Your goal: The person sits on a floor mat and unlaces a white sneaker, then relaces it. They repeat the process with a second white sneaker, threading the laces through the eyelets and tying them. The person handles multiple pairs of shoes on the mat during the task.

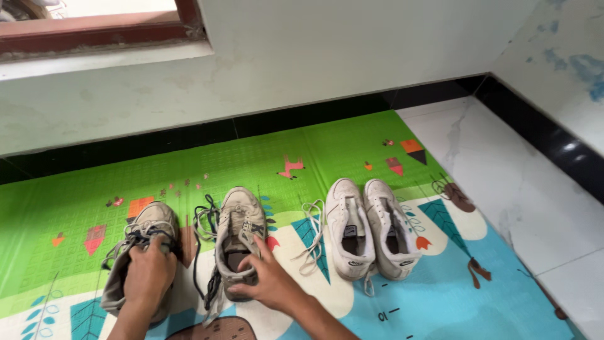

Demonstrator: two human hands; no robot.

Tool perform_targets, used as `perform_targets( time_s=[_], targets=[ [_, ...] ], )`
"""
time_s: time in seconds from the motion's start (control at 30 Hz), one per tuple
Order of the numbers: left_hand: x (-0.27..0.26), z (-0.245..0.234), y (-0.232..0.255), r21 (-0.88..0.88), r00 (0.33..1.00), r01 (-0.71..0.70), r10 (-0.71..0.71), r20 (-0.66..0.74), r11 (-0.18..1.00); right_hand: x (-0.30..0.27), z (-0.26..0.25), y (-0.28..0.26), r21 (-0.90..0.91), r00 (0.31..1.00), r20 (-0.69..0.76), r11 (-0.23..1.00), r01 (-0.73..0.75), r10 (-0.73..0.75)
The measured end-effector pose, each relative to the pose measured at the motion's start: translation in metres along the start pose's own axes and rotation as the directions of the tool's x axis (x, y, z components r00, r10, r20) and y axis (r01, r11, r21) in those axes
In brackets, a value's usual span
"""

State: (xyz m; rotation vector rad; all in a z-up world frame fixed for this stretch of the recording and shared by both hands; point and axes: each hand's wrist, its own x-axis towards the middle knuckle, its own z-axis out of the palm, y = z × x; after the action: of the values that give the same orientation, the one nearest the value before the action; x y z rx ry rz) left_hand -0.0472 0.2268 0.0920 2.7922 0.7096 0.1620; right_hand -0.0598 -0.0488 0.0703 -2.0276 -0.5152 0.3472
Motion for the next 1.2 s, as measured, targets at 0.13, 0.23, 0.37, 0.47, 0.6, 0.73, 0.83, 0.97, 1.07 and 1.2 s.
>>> perform_targets(
  time_s=[0.13, 0.23, 0.37, 0.47, 0.6, 0.73, 0.83, 0.97, 1.07, 1.2],
  targets=[
    [-0.028, -0.014, 0.033, 0.344, 0.933, -0.129, 0.231, -0.275, 0.93, -0.033, -0.078, 0.03, 0.04, 0.975, -0.219, 0.999, 0.037, -0.027],
    [-0.051, -0.019, 0.09, 0.208, 0.924, -0.326, 0.358, -0.138, 0.922, -0.079, -0.165, 0.056, -0.189, 0.867, -0.496, 0.969, -0.157, 0.044],
    [-0.117, 0.011, 0.19, -0.449, 0.739, -0.644, 0.654, -0.159, 0.619, -0.125, -0.224, 0.08, -0.288, 0.836, -0.501, 0.868, -0.406, 0.224],
    [-0.164, 0.047, 0.252, -0.438, 0.532, -0.801, 0.821, -0.208, 0.408, -0.136, -0.216, 0.095, -0.481, 0.911, -0.357, 0.796, -0.367, 0.205],
    [-0.176, 0.069, 0.266, -0.203, 0.442, -0.888, 0.887, -0.133, 0.413, -0.137, -0.2, 0.109, -0.612, 0.916, -0.383, 0.708, -0.351, 0.124],
    [-0.174, 0.072, 0.245, -0.185, 0.464, -0.876, 0.883, -0.067, 0.447, -0.147, -0.195, 0.11, -0.55, 0.918, -0.361, 0.757, -0.353, 0.167],
    [-0.174, 0.062, 0.231, -0.269, 0.507, -0.841, 0.858, -0.084, 0.47, -0.151, -0.192, 0.101, -0.533, 0.907, -0.371, 0.753, -0.385, 0.202],
    [-0.175, 0.051, 0.217, -0.303, 0.55, -0.807, 0.832, -0.076, 0.507, -0.157, -0.186, 0.092, -0.531, 0.902, -0.369, 0.746, -0.401, 0.223],
    [-0.179, 0.045, 0.21, -0.278, 0.579, -0.788, 0.815, -0.028, 0.55, -0.159, -0.185, 0.088, -0.563, 0.914, -0.364, 0.739, -0.371, 0.181],
    [-0.181, 0.038, 0.202, -0.263, 0.607, -0.771, 0.794, -0.031, 0.58, -0.164, -0.181, 0.083, -0.554, 0.898, -0.366, 0.719, -0.42, 0.243]
  ],
)
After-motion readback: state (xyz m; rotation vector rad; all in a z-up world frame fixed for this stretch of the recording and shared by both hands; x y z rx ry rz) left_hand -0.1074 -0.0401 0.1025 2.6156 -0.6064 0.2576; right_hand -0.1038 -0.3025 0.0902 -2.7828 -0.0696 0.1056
